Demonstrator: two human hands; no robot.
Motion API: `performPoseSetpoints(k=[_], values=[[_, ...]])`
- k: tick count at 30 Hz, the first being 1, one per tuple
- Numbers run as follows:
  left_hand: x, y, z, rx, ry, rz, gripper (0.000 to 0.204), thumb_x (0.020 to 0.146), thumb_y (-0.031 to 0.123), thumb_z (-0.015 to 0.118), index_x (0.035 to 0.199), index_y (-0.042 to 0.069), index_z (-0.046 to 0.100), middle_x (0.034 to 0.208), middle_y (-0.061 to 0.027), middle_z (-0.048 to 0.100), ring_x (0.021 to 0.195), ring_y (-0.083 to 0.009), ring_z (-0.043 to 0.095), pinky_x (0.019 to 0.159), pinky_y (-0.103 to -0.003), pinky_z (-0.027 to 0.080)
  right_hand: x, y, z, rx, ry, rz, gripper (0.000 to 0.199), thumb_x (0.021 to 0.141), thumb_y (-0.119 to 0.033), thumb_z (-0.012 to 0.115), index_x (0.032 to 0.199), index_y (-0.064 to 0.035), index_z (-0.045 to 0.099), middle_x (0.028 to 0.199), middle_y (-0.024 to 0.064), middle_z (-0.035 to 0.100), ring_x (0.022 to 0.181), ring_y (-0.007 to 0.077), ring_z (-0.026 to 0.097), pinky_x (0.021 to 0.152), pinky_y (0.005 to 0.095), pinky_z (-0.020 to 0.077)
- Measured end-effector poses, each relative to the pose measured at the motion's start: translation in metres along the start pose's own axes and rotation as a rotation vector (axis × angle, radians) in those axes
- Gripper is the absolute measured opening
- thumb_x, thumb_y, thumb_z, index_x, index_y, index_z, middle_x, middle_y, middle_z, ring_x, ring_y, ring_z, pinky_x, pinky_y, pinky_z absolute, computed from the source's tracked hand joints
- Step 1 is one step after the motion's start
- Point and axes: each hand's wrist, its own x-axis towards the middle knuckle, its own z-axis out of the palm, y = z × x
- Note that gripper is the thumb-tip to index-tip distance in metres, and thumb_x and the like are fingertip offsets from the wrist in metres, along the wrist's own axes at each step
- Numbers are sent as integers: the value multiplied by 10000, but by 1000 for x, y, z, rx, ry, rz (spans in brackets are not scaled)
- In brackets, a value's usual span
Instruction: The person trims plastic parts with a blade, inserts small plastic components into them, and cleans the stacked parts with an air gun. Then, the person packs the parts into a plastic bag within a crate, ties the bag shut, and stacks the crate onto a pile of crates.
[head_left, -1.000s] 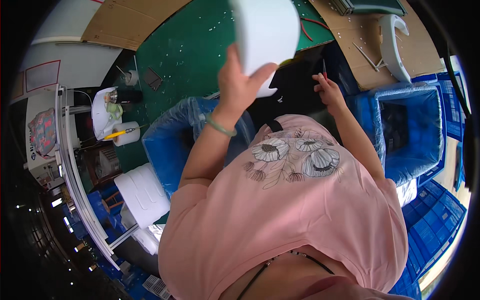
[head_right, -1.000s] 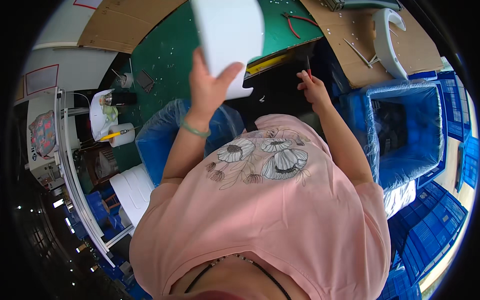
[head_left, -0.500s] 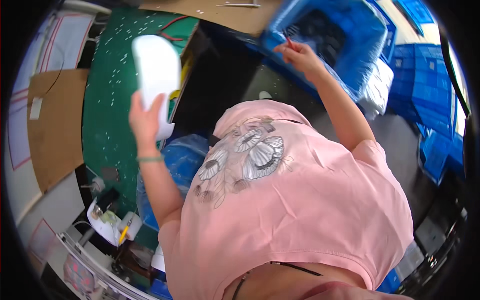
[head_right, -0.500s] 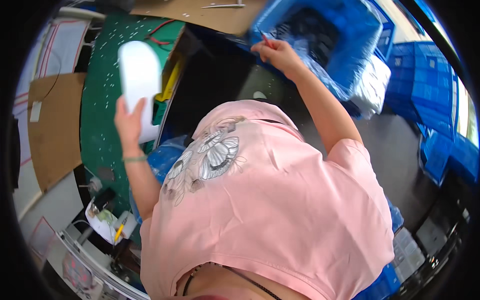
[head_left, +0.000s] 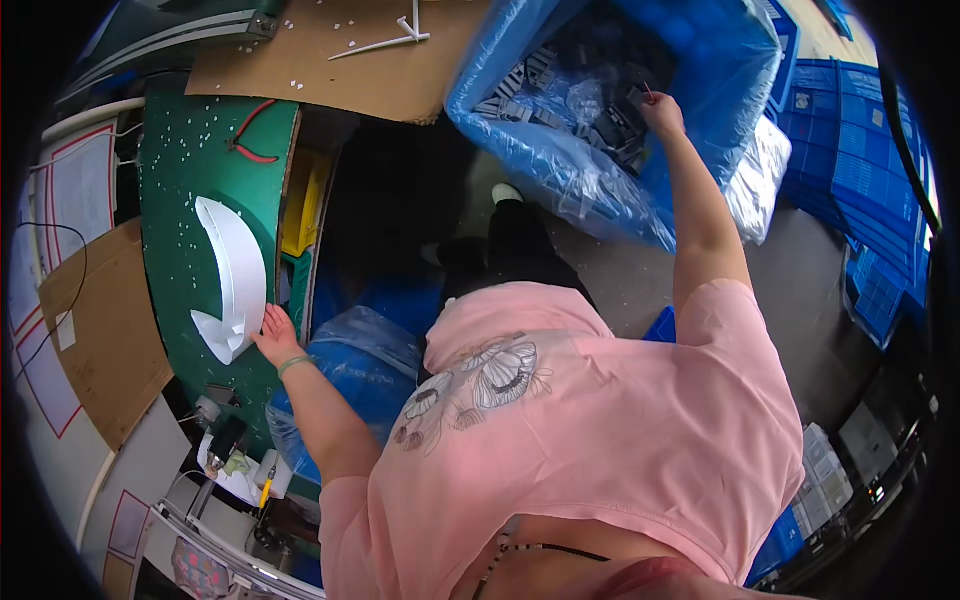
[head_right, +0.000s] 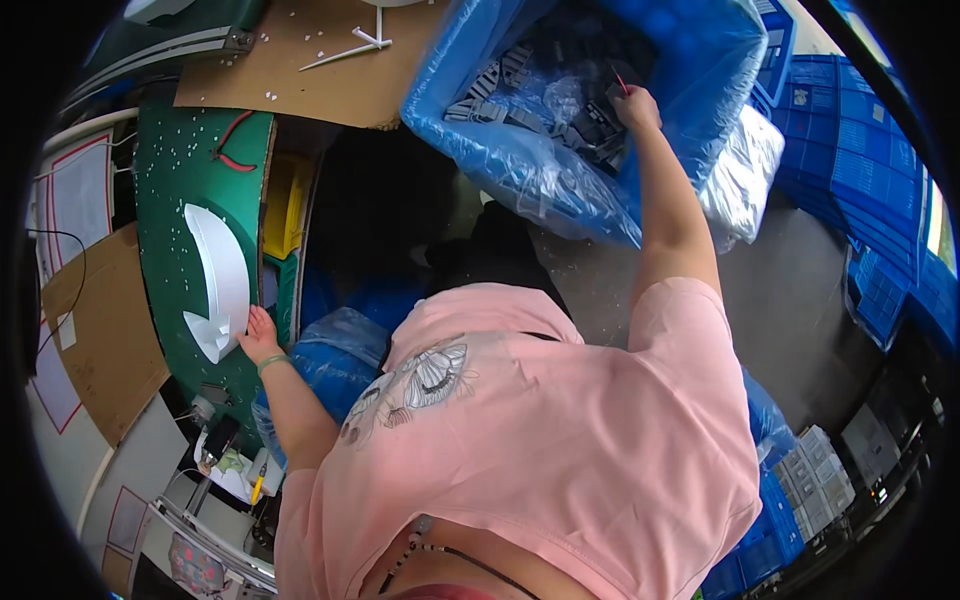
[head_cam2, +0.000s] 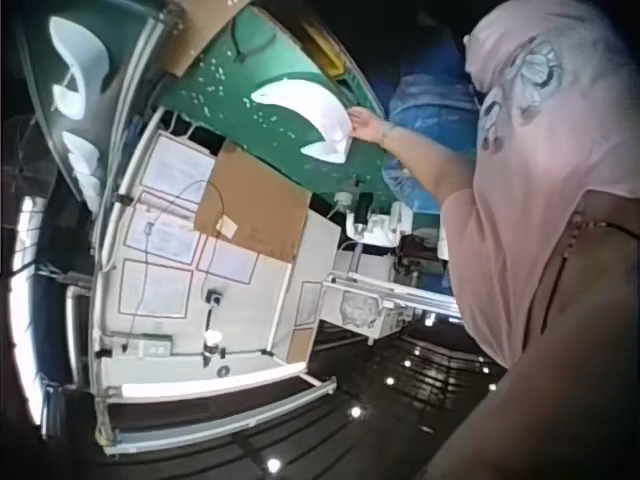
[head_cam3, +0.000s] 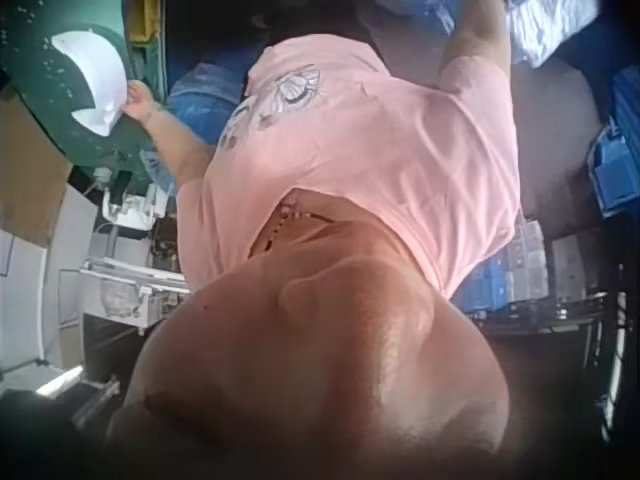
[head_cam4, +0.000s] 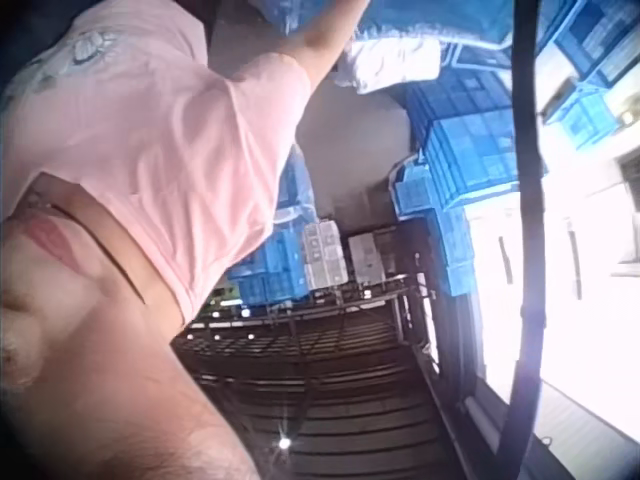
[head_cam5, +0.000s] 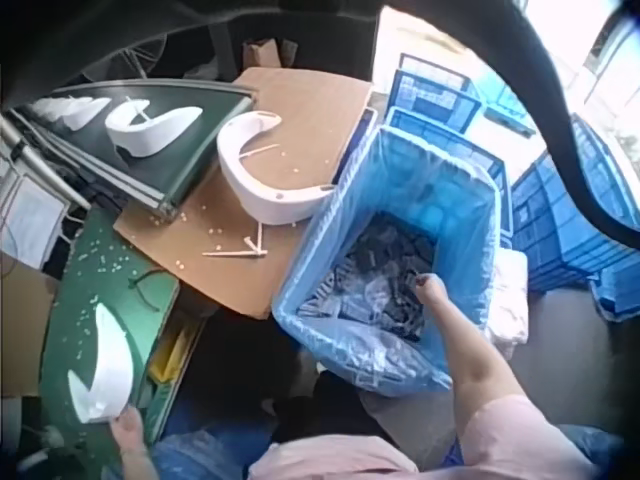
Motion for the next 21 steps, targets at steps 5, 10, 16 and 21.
performPoseSetpoints(k=[5,10,16,21], values=[[-53,-3,-11,417,192,-24,423,896,328,543,1066,-55,484,1137,-197,525,1004,-301,565,816,-398,526,53,7,52,-470,-60,-102,306,863,-268,438,1112,-107,514,1111,172,591,1051,381,549,838,484,457],[-147,-103,64,879,-164,-190,297,867,223,570,1097,38,536,1032,-121,601,892,-226,615,795,-324,502,104,118,60,-414,-33,-342,576,767,-524,566,1146,-93,518,1056,225,598,993,401,560,795,484,465],[-228,-130,112,1493,-726,111,232,869,166,598,1054,28,572,920,-62,624,816,-131,614,742,-261,493,55,33,9,-314,85,-341,432,773,-369,625,1085,-83,540,990,195,630,905,369,608,759,458,489],[-285,-116,138,1534,-991,616,517,761,179,687,1221,74,477,1155,-135,511,1015,-288,555,842,-346,473,-58,-122,-74,936,19,-553,302,845,-152,591,1091,18,552,918,87,617,770,141,567,635,240,455]])
